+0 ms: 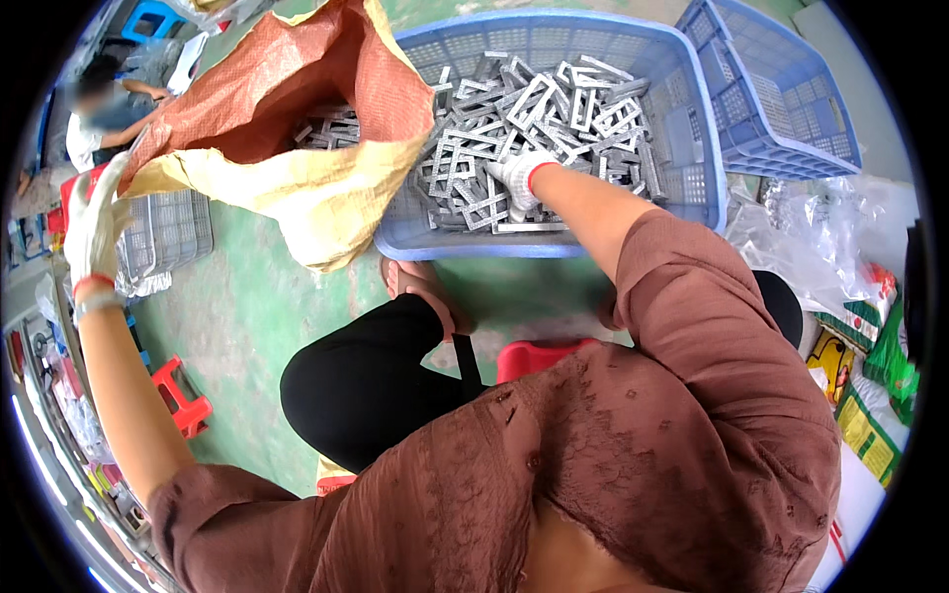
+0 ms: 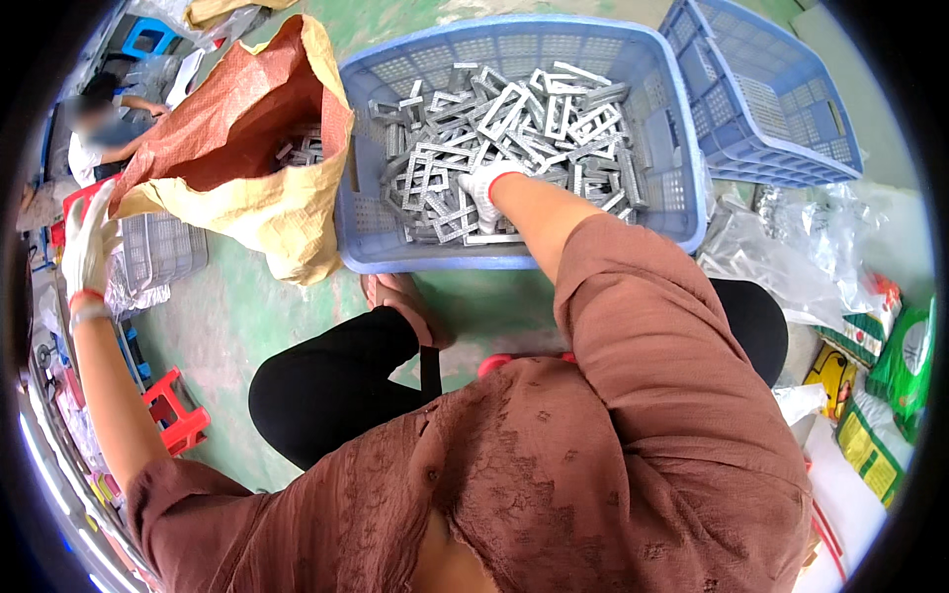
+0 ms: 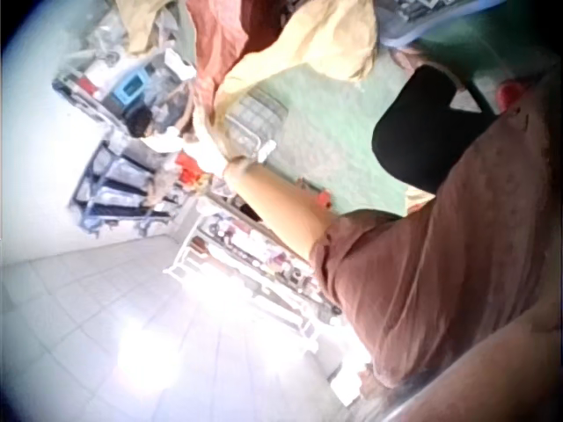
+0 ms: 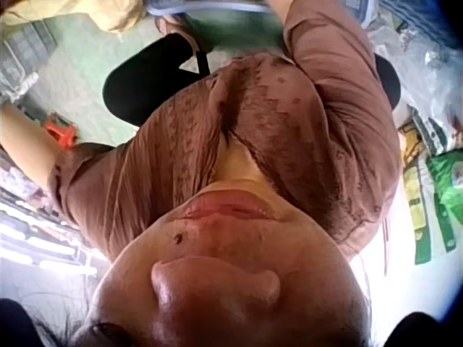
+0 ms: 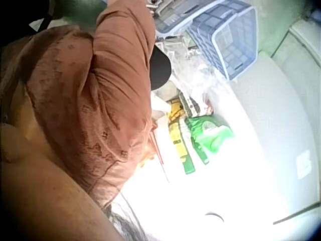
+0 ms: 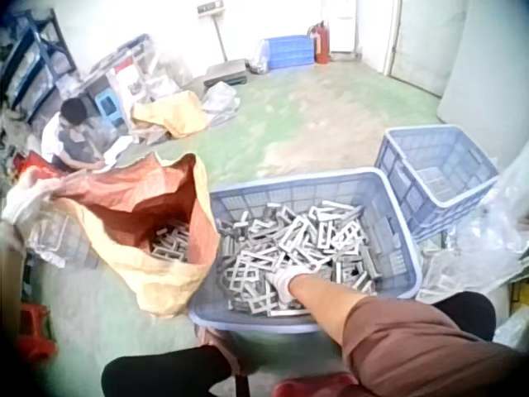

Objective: The person sits on the floor and repeatedly picks up small metal parts from a blue crate, inspects them, and places them into a large sack. The person handles the parts one by one or in small handfuls, transferring them between the crate and the sack.

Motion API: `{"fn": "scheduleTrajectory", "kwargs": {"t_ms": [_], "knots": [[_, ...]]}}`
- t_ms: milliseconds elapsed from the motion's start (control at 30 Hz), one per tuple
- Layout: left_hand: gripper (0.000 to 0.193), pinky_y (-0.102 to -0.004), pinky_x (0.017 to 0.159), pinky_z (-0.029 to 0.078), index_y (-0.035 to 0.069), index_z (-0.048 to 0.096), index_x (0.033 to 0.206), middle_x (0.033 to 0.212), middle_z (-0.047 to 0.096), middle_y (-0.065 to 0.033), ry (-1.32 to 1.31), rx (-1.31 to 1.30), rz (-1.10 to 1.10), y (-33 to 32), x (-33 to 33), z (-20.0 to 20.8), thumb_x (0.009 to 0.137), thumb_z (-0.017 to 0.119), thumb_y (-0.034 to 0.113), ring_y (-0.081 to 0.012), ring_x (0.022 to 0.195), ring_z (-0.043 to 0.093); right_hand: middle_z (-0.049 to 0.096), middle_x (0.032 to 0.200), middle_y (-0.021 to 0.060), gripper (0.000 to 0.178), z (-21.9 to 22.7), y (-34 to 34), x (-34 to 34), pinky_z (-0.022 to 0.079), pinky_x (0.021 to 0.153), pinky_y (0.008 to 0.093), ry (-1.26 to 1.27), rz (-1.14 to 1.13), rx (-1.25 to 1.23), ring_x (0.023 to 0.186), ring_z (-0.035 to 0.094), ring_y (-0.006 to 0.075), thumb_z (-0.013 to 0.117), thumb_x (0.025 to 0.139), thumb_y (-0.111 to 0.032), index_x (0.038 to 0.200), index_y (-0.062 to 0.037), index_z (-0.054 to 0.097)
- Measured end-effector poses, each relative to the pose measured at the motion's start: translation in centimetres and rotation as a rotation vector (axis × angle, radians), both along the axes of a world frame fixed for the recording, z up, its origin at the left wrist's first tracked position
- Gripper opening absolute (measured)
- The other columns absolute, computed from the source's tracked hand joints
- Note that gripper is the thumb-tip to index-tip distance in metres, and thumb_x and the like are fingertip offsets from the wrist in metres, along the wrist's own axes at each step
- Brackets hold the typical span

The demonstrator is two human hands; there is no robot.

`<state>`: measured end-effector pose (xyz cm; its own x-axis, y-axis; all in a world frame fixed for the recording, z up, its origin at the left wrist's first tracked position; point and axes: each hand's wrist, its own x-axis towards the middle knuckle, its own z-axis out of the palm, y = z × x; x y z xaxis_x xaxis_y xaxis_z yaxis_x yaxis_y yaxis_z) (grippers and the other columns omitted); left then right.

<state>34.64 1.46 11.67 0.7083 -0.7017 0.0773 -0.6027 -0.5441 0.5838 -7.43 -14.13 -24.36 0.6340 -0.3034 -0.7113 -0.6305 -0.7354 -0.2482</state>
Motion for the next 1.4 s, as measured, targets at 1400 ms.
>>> {"fn": "scheduleTrajectory", "kwargs": {"t_ms": [1400], "knots": [[0.034, -0.0238, 0.075, 0.055, -0.002, 0.068, 0.117, 0.100, 0.073, -0.0082, 0.346, -0.006, -0.608, 2.1, -29.7, -9.8, 0.088, 0.076, 0.013, -0.0104, 0.085, 0.068, 0.067, 0.123, 0.0197, 0.095, -3.2, -0.3, 1.2, 0.058, 0.078, 0.0440, -0.115, 0.005, 0.398, 0.100, 0.070, 0.0337, 0.088, 0.062, -0.017, 0.146, -0.0127, 0.045]]}}
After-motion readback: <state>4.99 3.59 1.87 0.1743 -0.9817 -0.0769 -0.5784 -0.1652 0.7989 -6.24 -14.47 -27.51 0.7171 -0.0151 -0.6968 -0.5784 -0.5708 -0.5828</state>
